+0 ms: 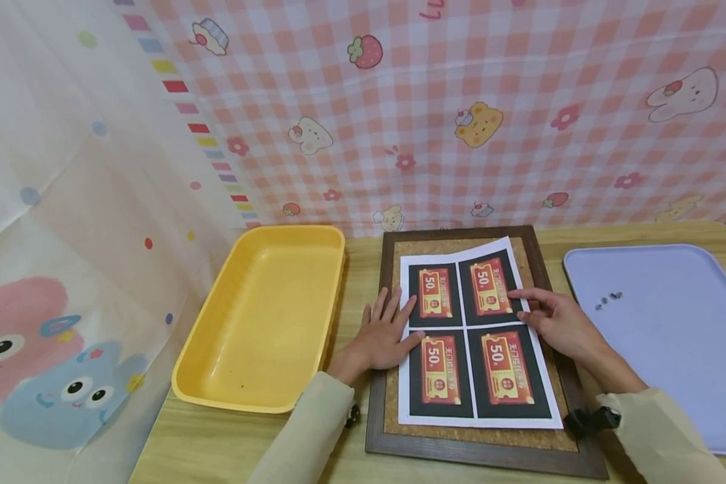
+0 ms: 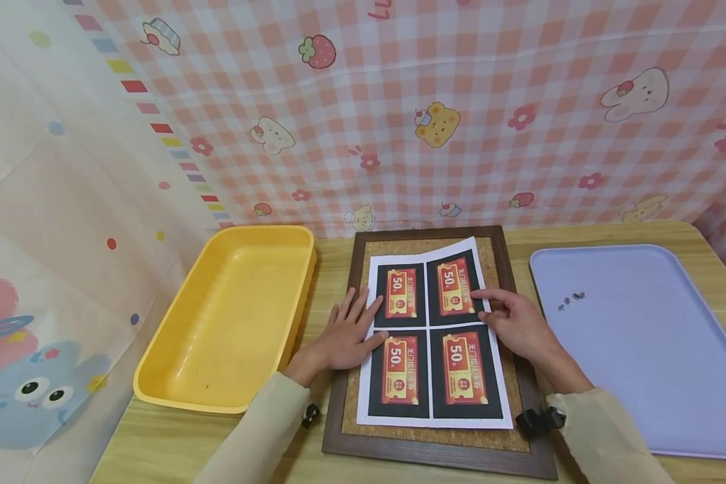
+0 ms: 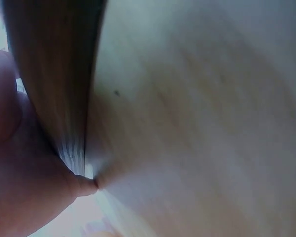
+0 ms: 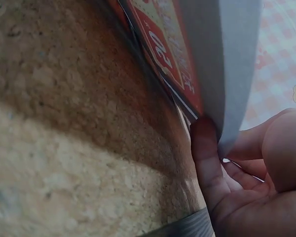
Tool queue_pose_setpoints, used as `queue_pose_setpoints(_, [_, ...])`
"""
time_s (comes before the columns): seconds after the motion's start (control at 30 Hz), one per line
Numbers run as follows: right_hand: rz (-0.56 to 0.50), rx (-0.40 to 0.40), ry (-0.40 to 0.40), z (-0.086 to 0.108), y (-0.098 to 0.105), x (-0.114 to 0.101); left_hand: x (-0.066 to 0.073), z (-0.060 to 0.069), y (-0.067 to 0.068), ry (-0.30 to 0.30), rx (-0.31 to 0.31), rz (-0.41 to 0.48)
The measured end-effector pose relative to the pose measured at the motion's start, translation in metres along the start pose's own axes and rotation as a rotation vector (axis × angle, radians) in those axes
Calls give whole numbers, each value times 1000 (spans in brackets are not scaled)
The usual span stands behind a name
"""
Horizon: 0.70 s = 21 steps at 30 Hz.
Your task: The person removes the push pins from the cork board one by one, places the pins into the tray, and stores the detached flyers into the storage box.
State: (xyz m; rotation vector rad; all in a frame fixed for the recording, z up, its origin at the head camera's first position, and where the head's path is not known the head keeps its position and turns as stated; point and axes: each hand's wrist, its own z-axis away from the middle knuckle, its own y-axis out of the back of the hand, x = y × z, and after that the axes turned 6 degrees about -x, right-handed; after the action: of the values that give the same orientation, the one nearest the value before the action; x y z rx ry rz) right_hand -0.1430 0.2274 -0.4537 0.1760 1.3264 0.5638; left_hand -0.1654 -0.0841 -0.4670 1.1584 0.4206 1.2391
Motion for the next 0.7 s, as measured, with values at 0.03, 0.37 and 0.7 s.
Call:
queue_pose_setpoints(0.03, [-11, 1, 1, 0, 0, 0, 0, 0, 0, -2, 4, 21])
queue_pose_setpoints(0.37, [-117, 5, -32, 2, 2, -3, 1, 0, 5, -12, 35, 175])
queue_pose_setpoints(0.7, [-175, 0, -33, 7, 5, -5, 0, 4, 13, -35, 75, 268])
